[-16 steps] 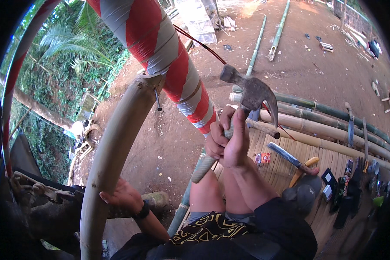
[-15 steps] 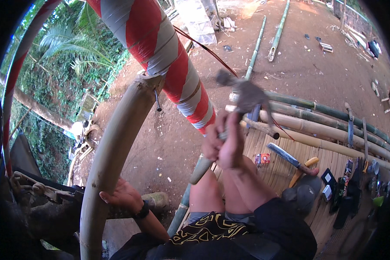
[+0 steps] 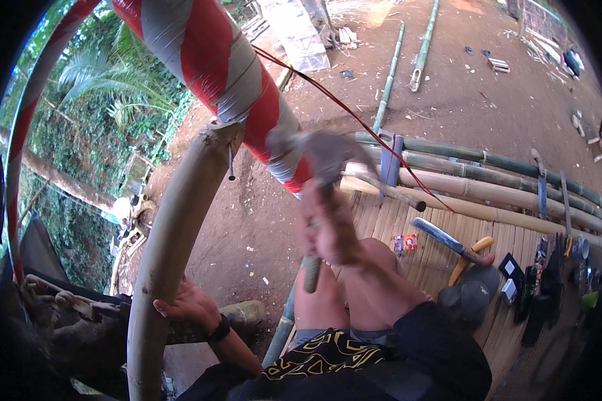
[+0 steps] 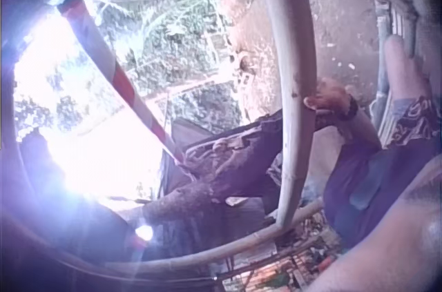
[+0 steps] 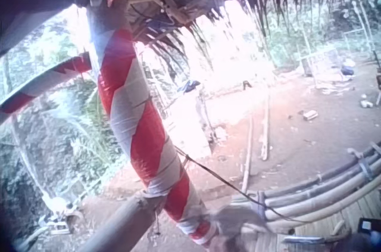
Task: The person hammers nails into a bamboo pole wrapped with red and white tape to secure it to a larger bamboo structure. The person uses a hammer and nails, working from a seated position on a bamboo platform.
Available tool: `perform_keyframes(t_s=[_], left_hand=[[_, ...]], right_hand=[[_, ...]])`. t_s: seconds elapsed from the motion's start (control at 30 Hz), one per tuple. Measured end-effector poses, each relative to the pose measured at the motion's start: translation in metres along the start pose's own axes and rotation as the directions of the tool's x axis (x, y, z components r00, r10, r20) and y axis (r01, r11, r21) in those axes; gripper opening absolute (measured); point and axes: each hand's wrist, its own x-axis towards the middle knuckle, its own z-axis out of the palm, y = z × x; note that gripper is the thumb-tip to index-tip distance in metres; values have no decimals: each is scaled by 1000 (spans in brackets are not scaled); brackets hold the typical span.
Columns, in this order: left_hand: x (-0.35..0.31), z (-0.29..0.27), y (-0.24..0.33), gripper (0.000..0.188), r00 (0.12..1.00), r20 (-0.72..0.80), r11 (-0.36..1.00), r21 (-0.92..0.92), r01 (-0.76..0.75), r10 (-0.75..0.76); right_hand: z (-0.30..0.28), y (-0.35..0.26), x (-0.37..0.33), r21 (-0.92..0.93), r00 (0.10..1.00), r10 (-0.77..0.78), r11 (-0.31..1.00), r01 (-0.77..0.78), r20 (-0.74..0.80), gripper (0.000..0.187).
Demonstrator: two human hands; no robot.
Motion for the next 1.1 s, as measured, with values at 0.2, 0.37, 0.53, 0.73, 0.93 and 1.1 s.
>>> perform_keyframes(t_s=[0.2, 0.37, 0.53, 0.73, 0.93, 1.1], left_hand=[[-1, -2, -4, 71, 1000, -10, 1000, -14, -2, 1], [-2, -3, 4, 72, 999, -33, 998, 60, 13, -11], [0, 0, -2, 71, 1000, -4, 1000, 11, -1, 1], [0, -7, -5, 69, 1000, -15, 1000, -21, 6, -6], [-4, -2, -1, 69, 999, -42, 1000, 30, 9, -8], [-5, 4, -5, 70, 998, -57, 999, -46, 20, -22]], right_hand=[[21, 2, -2, -155, 966, 225, 967, -204, 128, 42], [3, -12, 1, 195, 997, -33, 980, 46, -68, 45], [20, 10, 0, -122, 994, 100, 988, -92, 54, 42], [16, 4, 0, 83, 996, -12, 996, 20, -92, 42], [7, -5, -1, 184, 999, -26, 982, 34, -44, 38], [23, 18, -9, -76, 967, 203, 978, -193, 153, 44]])
